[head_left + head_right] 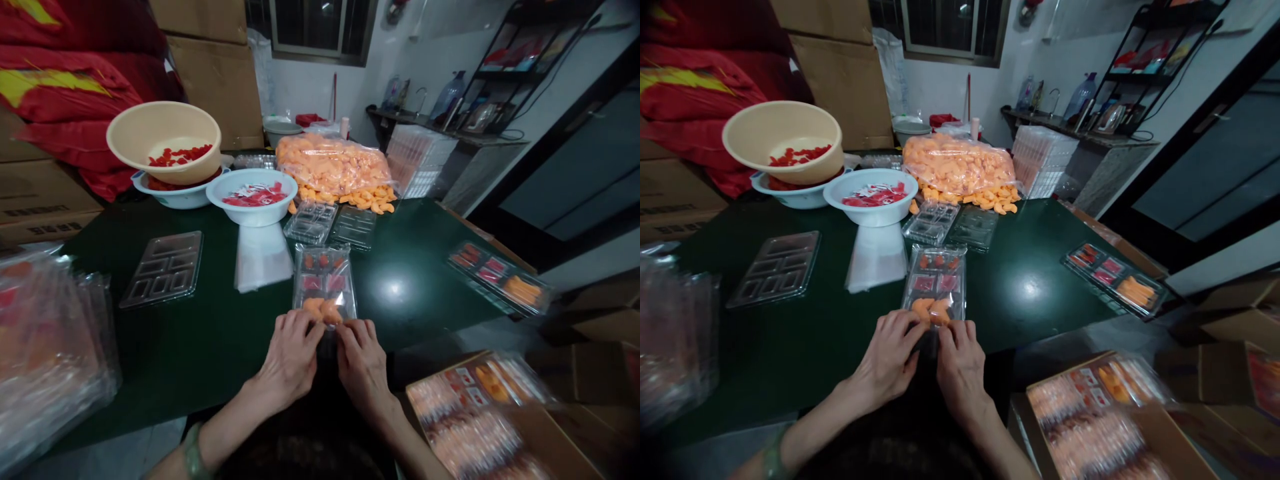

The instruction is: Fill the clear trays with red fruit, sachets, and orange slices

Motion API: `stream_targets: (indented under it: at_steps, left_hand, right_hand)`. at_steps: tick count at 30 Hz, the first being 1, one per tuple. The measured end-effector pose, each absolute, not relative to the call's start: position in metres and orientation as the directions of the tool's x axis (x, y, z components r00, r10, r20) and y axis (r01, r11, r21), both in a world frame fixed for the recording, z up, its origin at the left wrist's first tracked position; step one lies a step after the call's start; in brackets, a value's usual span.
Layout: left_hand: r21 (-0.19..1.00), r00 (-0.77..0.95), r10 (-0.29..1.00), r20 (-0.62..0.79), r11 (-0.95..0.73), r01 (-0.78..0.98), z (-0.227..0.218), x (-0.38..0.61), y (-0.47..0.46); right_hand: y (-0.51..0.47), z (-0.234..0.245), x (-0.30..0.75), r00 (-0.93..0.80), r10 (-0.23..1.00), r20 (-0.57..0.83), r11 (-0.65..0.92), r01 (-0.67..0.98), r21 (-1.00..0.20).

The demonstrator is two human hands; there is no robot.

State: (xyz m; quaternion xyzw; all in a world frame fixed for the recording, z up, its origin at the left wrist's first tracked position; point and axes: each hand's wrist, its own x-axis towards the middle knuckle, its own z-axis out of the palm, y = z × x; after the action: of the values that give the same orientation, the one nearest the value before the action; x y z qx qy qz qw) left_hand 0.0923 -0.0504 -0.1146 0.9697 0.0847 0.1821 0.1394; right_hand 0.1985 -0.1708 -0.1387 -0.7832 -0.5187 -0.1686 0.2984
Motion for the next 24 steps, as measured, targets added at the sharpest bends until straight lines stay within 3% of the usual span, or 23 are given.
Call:
stream_targets:
  at_steps: [6, 13, 16, 21, 24]
  left_hand:
    - [0.155, 0.905, 0.234, 0.355, -0.97, 0.19, -0.114, 0.124, -0.054]
    - [0.092, 0.844, 0.268, 0.465, -0.963, 0.255, -0.126, 0.14, -0.05]
    - [0.091, 0.831, 0.255, 0.494, -0.966, 0.242, -0.13, 0.143, -0.05]
    - [0.046, 0.89, 0.088, 0.447, -0.996, 0.076, -0.126, 0.124, -0.043]
    - [0.067, 0.891, 0.108, 0.441, -0.994, 0.087, -0.12, 0.098, -0.032]
  right_hand:
    - [-0.181, -0.142, 0.206, 0.564, 0.589, 0.579, -0.497, 0.818, -0.29]
    - [-0.177, -0.144, 0.207, 0.423, 0.682, 0.596, -0.313, 0.906, -0.285]
    - [-0.179, -0.146, 0.206, 0.422, 0.699, 0.578, -0.314, 0.906, -0.283]
    - [-0.186, -0.149, 0.206, 0.475, 0.694, 0.541, -0.387, 0.88, -0.275]
    - [-0.189, -0.147, 0.203, 0.499, 0.704, 0.505, -0.423, 0.866, -0.266]
